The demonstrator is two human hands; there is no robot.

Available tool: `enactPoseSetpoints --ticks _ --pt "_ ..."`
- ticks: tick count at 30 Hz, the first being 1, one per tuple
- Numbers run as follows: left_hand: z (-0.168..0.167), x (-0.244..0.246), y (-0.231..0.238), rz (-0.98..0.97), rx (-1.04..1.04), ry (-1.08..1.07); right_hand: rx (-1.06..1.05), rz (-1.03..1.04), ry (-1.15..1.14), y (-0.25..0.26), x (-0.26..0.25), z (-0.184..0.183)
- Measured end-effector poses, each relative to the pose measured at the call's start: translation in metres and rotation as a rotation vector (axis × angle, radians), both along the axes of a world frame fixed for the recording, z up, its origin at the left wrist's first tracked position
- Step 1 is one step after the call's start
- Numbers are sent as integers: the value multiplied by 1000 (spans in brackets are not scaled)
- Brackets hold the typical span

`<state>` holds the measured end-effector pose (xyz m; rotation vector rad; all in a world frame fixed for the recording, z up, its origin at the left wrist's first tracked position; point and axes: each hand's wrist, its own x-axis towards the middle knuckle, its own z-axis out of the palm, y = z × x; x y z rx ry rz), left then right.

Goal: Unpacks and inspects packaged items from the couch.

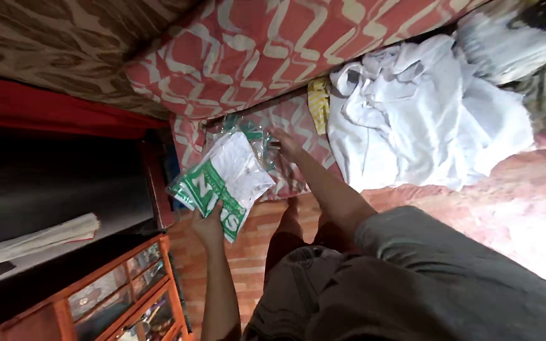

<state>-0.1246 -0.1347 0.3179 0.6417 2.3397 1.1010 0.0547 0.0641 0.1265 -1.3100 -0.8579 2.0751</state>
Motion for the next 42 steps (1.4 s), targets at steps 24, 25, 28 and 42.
enactPoseSetpoints --ticks 24,25,28,42 --pt "-185 109 76 -1305 -404 -47 209 -709 -859 -223 337 228" --pt "-189 103 77 -1279 -466 4 215 -725 -806 -225 334 233" --pt "-188 106 91 -1228 -491 33 247 -772 -569 -224 318 246" --pt "2 162 118 -1242 769 -562 914 -305 -502 -153 300 230"
